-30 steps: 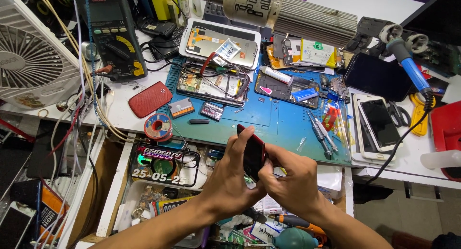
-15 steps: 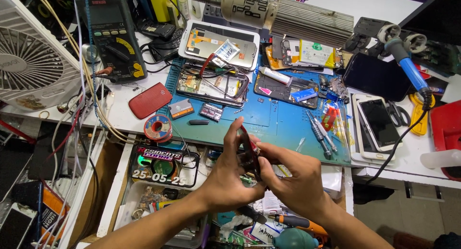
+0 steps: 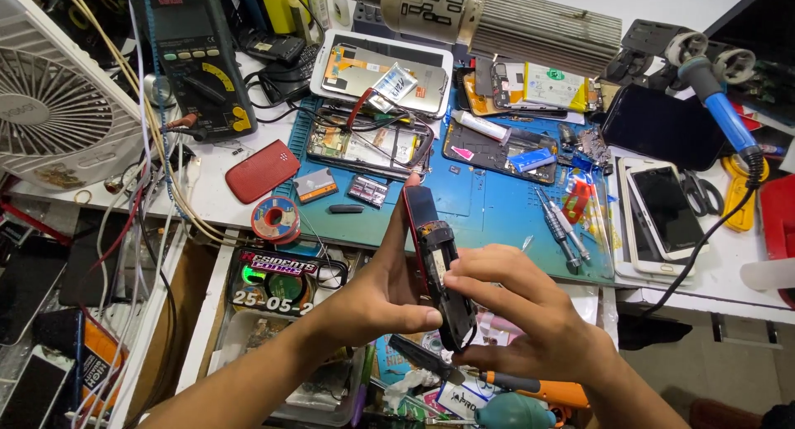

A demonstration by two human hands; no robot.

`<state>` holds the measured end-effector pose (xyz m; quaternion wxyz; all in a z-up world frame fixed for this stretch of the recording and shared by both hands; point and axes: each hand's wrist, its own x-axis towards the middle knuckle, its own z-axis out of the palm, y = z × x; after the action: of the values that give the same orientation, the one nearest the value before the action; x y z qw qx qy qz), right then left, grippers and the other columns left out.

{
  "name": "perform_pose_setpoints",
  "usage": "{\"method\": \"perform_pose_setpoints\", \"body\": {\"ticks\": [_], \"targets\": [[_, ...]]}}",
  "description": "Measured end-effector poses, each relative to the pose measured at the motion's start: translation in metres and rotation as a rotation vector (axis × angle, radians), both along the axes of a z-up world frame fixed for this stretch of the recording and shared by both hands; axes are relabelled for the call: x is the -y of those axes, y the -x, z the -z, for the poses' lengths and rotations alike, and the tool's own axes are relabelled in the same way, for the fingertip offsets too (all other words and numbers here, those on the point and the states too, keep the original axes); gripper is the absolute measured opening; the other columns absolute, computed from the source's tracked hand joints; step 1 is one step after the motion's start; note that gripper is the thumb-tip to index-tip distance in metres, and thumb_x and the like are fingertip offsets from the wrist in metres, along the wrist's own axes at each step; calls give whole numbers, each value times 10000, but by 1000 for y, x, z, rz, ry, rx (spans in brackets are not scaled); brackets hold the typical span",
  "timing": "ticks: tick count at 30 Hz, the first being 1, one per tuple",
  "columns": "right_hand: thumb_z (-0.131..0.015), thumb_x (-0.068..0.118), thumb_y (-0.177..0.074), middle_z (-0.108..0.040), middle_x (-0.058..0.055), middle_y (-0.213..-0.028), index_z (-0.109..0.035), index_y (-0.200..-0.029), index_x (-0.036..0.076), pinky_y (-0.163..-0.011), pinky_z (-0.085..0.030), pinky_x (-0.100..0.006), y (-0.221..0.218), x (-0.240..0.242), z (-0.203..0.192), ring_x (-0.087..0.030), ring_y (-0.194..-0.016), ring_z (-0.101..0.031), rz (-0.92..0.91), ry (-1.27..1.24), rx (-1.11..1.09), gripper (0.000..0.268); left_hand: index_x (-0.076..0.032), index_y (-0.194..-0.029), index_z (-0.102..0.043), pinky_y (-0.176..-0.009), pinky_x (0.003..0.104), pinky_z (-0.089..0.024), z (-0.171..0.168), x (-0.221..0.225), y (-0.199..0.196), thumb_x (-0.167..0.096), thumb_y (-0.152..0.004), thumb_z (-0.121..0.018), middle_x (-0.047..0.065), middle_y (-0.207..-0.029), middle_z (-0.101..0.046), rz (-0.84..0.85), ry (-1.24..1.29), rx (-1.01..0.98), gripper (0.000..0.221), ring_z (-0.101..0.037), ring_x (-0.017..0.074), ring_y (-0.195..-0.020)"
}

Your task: Disassembling a mobile phone on a repair bench to inspect and remove internal components.

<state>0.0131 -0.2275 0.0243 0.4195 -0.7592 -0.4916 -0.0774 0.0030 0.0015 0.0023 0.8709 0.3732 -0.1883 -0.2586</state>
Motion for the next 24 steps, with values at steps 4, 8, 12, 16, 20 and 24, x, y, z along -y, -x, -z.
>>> {"method": "perform_pose_setpoints", "body": {"ticks": [4,8,12,16,20,24], "targets": [[-733,406,-941,-640,-163,-1270,-577,-1378,28,-1046,-559,-490,-4,9,9,-298,-1183,-661,-43,5,-46,599,-481,-1585,227,-989,469,-544,-4,1,0,-88,-864,-746,268,-1395,-514,34,-47,-51,1274,-589,320,-1226],[-745,438,-915,-648,-188,-1251,-597,-1351,12,-980,-589,-455,-6,12,12,-316,-1109,-703,-42,-2,-87,628,-475,-1592,211,-953,469,-578,-1,1,0,-119,-879,-752,242,-1279,-568,21,-94,-37,1251,-630,304,-1146],[-734,464,-910,-683,-192,-1221,-600,-1340,25,-929,-625,-420,-7,12,14,-311,-1090,-735,-29,-2,-122,629,-449,-1602,215,-871,429,-588,-9,2,0,-111,-840,-754,217,-1202,-581,0,-172,-80,1278,-661,299,-1071],[-746,449,-880,-718,-189,-1178,-628,-1298,16,-838,-651,-368,-5,9,14,-286,-1029,-762,20,-15,-130,614,-416,-1619,208,-928,431,-561,-7,3,2,-121,-841,-743,148,-1111,-563,-20,-178,-127,1264,-666,270,-1046],[-752,505,-839,-752,-170,-1141,-663,-1255,19,-837,-654,-344,0,3,9,-272,-1001,-789,108,-6,-139,646,-477,-1606,178,-899,520,-591,4,9,3,-129,-869,-719,238,-1307,-516,35,-47,-319,1212,-645,371,-1128],[-752,467,-853,-734,-175,-1152,-647,-1231,16,-884,-638,-384,6,-6,1,-298,-1020,-776,132,-58,-155,598,-384,-1644,149,-880,491,-599,-2,7,4,-251,-885,-702,217,-1278,-528,64,27,-336,1148,-686,404,-1074]]}}
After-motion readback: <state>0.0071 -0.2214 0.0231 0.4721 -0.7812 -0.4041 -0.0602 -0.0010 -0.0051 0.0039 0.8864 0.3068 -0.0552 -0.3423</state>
